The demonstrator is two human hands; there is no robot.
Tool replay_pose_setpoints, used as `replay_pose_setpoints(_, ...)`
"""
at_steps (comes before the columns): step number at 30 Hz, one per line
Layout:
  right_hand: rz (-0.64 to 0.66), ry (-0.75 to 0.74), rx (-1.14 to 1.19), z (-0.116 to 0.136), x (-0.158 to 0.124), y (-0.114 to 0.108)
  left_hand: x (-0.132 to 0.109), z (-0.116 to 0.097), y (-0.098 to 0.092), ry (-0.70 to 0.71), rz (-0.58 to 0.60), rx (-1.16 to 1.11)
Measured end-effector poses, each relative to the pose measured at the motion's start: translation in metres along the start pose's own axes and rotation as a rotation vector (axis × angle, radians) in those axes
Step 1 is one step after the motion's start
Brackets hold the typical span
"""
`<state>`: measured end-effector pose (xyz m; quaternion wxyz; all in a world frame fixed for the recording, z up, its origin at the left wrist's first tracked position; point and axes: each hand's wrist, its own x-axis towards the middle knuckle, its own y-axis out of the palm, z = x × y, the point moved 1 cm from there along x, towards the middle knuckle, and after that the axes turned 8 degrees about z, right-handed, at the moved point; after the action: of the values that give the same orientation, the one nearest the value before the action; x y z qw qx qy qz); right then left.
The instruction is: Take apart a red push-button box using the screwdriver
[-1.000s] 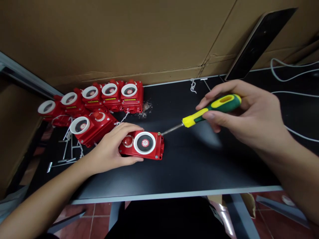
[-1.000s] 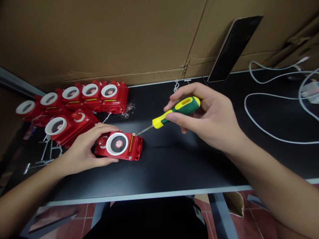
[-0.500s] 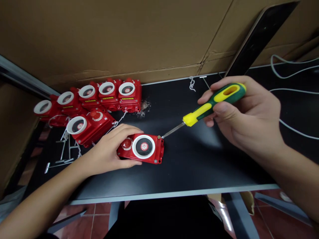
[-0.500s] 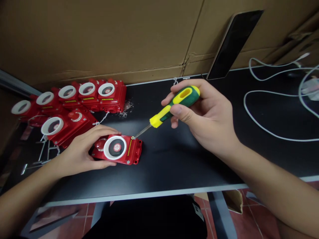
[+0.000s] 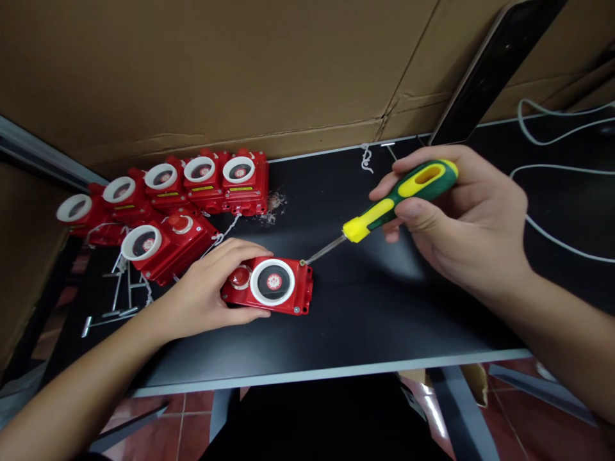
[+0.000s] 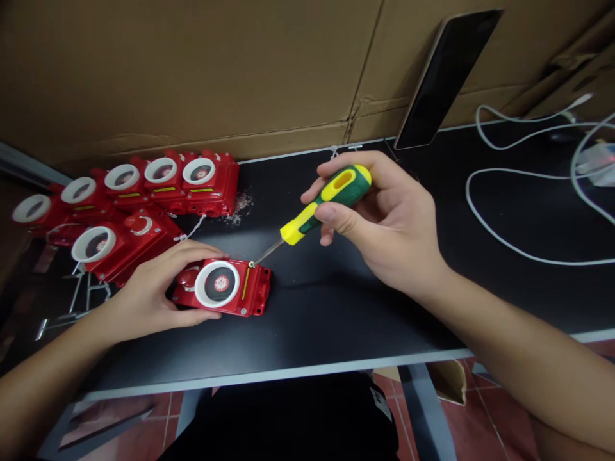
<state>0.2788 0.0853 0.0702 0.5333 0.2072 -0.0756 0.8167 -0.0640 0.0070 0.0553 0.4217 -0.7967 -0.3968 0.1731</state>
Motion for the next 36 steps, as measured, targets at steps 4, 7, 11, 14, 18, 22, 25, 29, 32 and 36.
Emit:
replay_pose_setpoints(4, -0.016, -0.012, -0.017, 0.001, 0.001, 0.002, -0.001, 0.001, 0.000, 0.010, 0.008, 0.007)
replay_pose_setpoints(7, 0.015, -0.015, -0.003, 0.002, -0.001, 0.003, -0.002, 0.002, 0.000, 0.011, 0.011, 0.022)
replay_pose_setpoints(11, 0.076, -0.052, -0.073, 0.003, -0.003, -0.001, -0.002, 0.002, 0.000, 0.019, 0.008, 0.025)
replay_pose_setpoints(14, 0.203, -0.197, -0.290, 0.009, 0.001, -0.005, 0.000, 0.002, 0.000, 0.022, 0.006, 0.024)
replay_pose_setpoints(18, 0.401, -0.235, -0.424, 0.032, 0.017, 0.002, 0.002, 0.003, 0.001, 0.047, -0.004, 0.019)
replay_pose_setpoints(22, 0.544, -0.077, -0.303, 0.055, 0.036, 0.029, 0.003, 0.004, 0.001, 0.061, -0.017, 0.023)
replay_pose_setpoints(25, 0.605, -0.013, -0.058, 0.057, 0.044, 0.055, 0.003, 0.004, 0.003, 0.058, -0.033, 0.010)
replay_pose_setpoints(29, 0.583, 0.034, 0.230, 0.045, 0.052, 0.087, 0.002, 0.007, 0.005, 0.044, -0.045, -0.018)
replay_pose_setpoints(32, 0.511, 0.050, 0.366, 0.035, 0.058, 0.102, 0.000, 0.010, 0.005, 0.032, -0.040, -0.039)
replay_pose_setpoints(36, 0.643, 0.083, 0.527, 0.032, 0.064, 0.100, -0.001, 0.017, 0.003, 0.001, -0.003, -0.090)
